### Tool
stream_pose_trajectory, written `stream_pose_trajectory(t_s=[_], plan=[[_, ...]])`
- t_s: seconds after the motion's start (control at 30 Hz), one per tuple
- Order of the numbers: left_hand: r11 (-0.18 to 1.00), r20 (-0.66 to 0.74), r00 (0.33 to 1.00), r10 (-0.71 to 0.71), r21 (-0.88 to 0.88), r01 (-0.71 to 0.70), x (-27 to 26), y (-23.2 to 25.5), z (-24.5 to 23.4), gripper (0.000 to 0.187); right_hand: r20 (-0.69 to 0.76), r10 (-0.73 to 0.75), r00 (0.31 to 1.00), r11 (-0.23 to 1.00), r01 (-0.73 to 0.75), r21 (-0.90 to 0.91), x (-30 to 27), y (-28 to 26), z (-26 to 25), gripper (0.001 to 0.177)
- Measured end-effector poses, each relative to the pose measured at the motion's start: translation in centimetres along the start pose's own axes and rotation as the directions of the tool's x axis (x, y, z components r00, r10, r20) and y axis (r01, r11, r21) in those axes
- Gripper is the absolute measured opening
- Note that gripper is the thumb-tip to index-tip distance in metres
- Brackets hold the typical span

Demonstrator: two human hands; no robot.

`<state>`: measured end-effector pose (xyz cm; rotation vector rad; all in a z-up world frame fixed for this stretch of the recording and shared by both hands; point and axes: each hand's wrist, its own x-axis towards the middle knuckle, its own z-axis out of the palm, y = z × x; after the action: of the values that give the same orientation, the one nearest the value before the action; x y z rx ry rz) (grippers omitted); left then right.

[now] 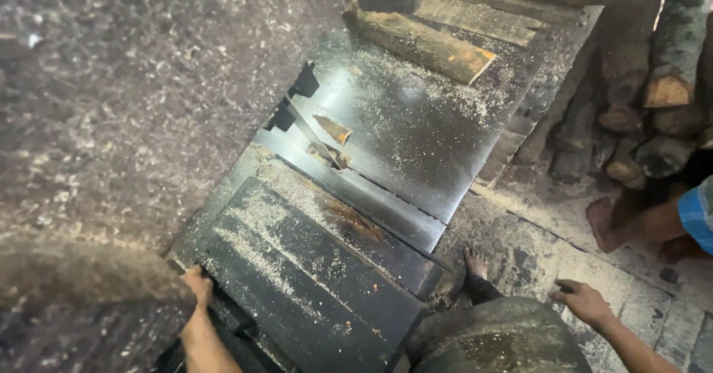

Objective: Cut wooden logs into smaller pieces using a band saw in a workshop environment.

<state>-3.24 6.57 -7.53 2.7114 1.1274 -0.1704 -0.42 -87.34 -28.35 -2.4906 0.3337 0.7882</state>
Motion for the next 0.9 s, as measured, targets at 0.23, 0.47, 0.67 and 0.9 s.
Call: stream_pose_trajectory(t_s=[0.23,0.47,0.67,0.9], plan=[[0.97,-0.295,0.946,0.136,0.232,-0.067,2.3,-2.6,5.2,0.02,0.08,0.025,0.996,1.0,-0.024,-0.013,1.5,0.8,1.0,0.072],[0.944,-0.355,0.88,0.315,0.218,-0.249,-6.5,2.7,-0.3,0.065,0.13,0.008,0.991,0.999,-0.001,-0.053,2.5,2.3,1.7,0.069],[0.952,-0.203,0.93,0.306,0.088,-0.294,-17.4,-11.8,12.6,0.102,0.212,0.069,0.975,0.991,-0.042,-0.13,5.0,3.3,3.9,0.067],[0.972,-0.261,0.952,0.161,0.209,-0.107,-20.3,-6.3,7.6,0.085,0.318,-0.147,0.937,0.948,0.226,-0.225,12.5,-4.4,-2.5,0.072]])
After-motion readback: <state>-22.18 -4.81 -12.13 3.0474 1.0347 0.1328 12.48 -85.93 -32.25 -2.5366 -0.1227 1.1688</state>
